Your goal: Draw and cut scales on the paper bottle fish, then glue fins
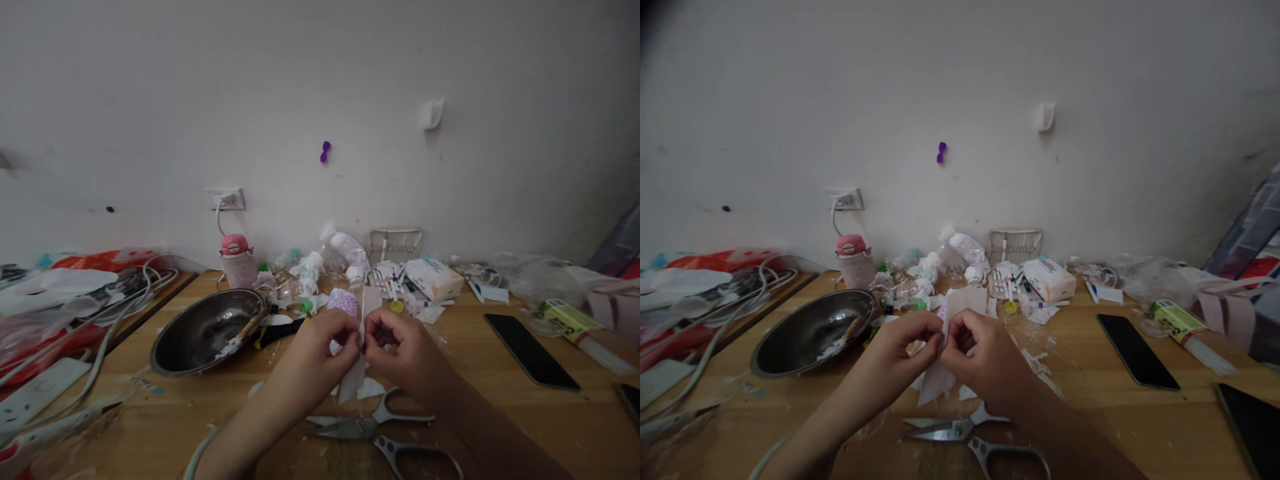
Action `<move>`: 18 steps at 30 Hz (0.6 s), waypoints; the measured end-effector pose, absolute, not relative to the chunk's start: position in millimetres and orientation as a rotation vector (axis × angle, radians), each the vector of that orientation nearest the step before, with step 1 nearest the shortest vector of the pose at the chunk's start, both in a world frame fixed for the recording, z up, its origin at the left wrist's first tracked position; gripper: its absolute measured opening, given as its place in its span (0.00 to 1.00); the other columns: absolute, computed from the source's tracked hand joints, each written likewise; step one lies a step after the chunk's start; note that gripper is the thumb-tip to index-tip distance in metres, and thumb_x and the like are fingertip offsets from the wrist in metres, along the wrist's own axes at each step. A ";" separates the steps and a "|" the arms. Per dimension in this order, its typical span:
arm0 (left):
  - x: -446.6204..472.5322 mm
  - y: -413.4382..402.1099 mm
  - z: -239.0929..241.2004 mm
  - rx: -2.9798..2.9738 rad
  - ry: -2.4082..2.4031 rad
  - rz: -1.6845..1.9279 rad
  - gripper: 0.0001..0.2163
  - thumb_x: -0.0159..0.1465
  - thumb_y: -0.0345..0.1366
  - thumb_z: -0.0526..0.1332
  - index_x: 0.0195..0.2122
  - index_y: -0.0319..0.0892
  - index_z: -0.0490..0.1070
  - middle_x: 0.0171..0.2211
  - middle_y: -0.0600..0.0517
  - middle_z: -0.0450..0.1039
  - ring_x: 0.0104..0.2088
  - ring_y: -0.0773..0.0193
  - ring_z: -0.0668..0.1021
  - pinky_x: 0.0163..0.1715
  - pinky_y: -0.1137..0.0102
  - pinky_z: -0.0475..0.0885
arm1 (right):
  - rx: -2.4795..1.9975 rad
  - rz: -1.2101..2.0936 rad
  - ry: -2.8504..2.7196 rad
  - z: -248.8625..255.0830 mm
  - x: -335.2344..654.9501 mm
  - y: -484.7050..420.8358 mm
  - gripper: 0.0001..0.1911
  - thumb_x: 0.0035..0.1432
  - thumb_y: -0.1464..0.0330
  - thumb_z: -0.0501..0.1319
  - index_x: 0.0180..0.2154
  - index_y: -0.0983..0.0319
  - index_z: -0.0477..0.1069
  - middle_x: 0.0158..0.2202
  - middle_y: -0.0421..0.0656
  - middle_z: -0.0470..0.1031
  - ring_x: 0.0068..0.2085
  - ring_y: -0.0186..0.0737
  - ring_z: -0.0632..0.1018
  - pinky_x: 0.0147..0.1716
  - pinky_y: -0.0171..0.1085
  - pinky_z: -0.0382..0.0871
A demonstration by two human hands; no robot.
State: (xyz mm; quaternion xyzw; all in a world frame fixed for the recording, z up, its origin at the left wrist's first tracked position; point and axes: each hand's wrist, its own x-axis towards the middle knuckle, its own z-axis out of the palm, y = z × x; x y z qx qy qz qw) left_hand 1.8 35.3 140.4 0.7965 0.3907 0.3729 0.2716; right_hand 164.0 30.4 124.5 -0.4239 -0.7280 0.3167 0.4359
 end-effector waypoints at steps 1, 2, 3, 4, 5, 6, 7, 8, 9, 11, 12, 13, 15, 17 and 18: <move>1.4 37.6 139.9 2.136 1.068 0.997 0.07 0.59 0.30 0.55 0.27 0.40 0.71 0.25 0.53 0.71 0.28 0.66 0.71 0.29 0.73 0.64 | -1.067 0.783 -1.811 124.0 164.7 31.9 0.01 0.48 0.72 0.56 0.26 0.61 0.64 0.21 0.34 0.64 0.23 0.29 0.65 0.22 0.28 0.60; 0.8 40.5 139.0 2.124 1.088 0.990 0.07 0.58 0.30 0.55 0.27 0.40 0.71 0.25 0.53 0.71 0.27 0.66 0.71 0.29 0.73 0.64 | -1.084 0.775 -1.812 123.5 165.8 34.1 0.01 0.48 0.71 0.56 0.25 0.61 0.63 0.21 0.34 0.64 0.23 0.30 0.65 0.22 0.29 0.60; 0.1 44.2 137.9 2.112 1.110 0.987 0.06 0.58 0.30 0.55 0.26 0.40 0.71 0.24 0.54 0.71 0.27 0.66 0.71 0.28 0.73 0.64 | -1.106 0.755 -1.811 123.1 167.3 36.9 0.02 0.47 0.71 0.56 0.25 0.61 0.63 0.21 0.35 0.64 0.23 0.30 0.65 0.22 0.29 0.59; -1.0 48.6 136.5 2.101 1.134 0.990 0.06 0.57 0.30 0.55 0.26 0.40 0.71 0.24 0.54 0.71 0.27 0.66 0.71 0.28 0.73 0.64 | -1.137 0.730 -1.815 122.6 169.2 40.4 0.02 0.46 0.71 0.56 0.24 0.61 0.62 0.20 0.34 0.63 0.22 0.30 0.64 0.22 0.29 0.59; -2.3 53.4 134.9 2.092 1.163 0.996 0.06 0.57 0.30 0.55 0.26 0.40 0.71 0.24 0.54 0.70 0.27 0.66 0.71 0.28 0.73 0.64 | -1.178 0.701 -1.821 122.3 171.8 44.4 0.02 0.46 0.71 0.56 0.23 0.61 0.62 0.20 0.35 0.63 0.22 0.30 0.64 0.22 0.30 0.58; -3.9 58.6 133.0 2.085 1.198 1.010 0.05 0.56 0.30 0.55 0.26 0.40 0.70 0.23 0.55 0.69 0.26 0.66 0.70 0.27 0.73 0.63 | -1.223 0.669 -1.828 122.1 174.9 48.9 0.02 0.45 0.70 0.55 0.23 0.60 0.62 0.19 0.35 0.62 0.23 0.31 0.64 0.22 0.30 0.58; -5.9 63.9 131.1 2.079 1.234 1.023 0.05 0.56 0.31 0.55 0.25 0.40 0.70 0.22 0.56 0.68 0.25 0.67 0.69 0.26 0.73 0.63 | -1.275 0.638 -1.839 121.9 178.6 53.7 0.03 0.44 0.70 0.55 0.22 0.60 0.61 0.19 0.35 0.62 0.23 0.31 0.64 0.22 0.30 0.57; -8.2 69.0 129.2 2.073 1.269 1.033 0.06 0.56 0.31 0.55 0.25 0.40 0.69 0.21 0.56 0.67 0.24 0.67 0.69 0.25 0.73 0.62 | -1.324 0.598 -1.838 121.8 182.9 58.8 0.03 0.44 0.70 0.55 0.22 0.60 0.61 0.19 0.35 0.62 0.23 0.31 0.64 0.22 0.31 0.57; -10.8 73.9 127.5 2.071 1.304 1.038 0.06 0.56 0.32 0.55 0.24 0.40 0.69 0.20 0.57 0.66 0.23 0.67 0.68 0.24 0.73 0.61 | -1.371 0.555 -1.834 121.8 188.0 64.3 0.03 0.44 0.69 0.55 0.22 0.60 0.61 0.19 0.35 0.63 0.23 0.32 0.64 0.23 0.31 0.56; -16.2 82.2 125.0 2.092 1.379 1.011 0.07 0.57 0.33 0.54 0.23 0.41 0.68 0.19 0.57 0.65 0.23 0.67 0.67 0.24 0.73 0.60 | -1.475 0.479 -1.806 121.6 200.3 76.0 0.04 0.44 0.67 0.55 0.22 0.60 0.61 0.18 0.35 0.64 0.22 0.33 0.65 0.23 0.32 0.56; -18.9 85.5 124.4 2.109 1.422 0.997 0.08 0.57 0.33 0.54 0.23 0.41 0.68 0.19 0.57 0.65 0.23 0.66 0.67 0.24 0.72 0.60 | -1.535 0.457 -1.809 121.4 207.8 82.4 0.04 0.45 0.67 0.55 0.22 0.60 0.62 0.19 0.36 0.66 0.23 0.34 0.67 0.23 0.32 0.57; -21.4 88.1 124.2 2.127 1.463 0.986 0.08 0.56 0.33 0.53 0.23 0.41 0.68 0.19 0.56 0.65 0.23 0.66 0.68 0.24 0.72 0.60 | -1.610 0.427 -1.794 121.0 216.2 89.1 0.05 0.45 0.67 0.55 0.21 0.59 0.61 0.19 0.36 0.67 0.23 0.35 0.68 0.23 0.32 0.57; -25.7 91.4 125.3 2.155 1.531 0.975 0.08 0.56 0.33 0.53 0.23 0.41 0.69 0.20 0.55 0.66 0.23 0.65 0.68 0.26 0.71 0.61 | -1.797 0.465 -1.756 119.4 235.8 103.1 0.06 0.46 0.67 0.55 0.21 0.59 0.62 0.19 0.37 0.69 0.24 0.36 0.71 0.24 0.33 0.59; -28.8 92.4 127.7 2.173 1.568 0.971 0.08 0.56 0.33 0.53 0.23 0.41 0.69 0.20 0.55 0.67 0.23 0.64 0.69 0.26 0.71 0.62 | -1.901 0.472 -1.703 115.9 258.5 116.8 0.08 0.47 0.68 0.55 0.19 0.60 0.62 0.18 0.40 0.70 0.22 0.36 0.72 0.24 0.34 0.61; -30.0 92.2 129.1 2.179 1.579 0.970 0.08 0.56 0.33 0.54 0.23 0.41 0.69 0.20 0.55 0.67 0.23 0.64 0.69 0.26 0.71 0.62 | -1.956 0.458 -1.669 113.1 270.5 122.9 0.10 0.48 0.69 0.55 0.17 0.59 0.62 0.16 0.41 0.69 0.21 0.37 0.71 0.23 0.35 0.60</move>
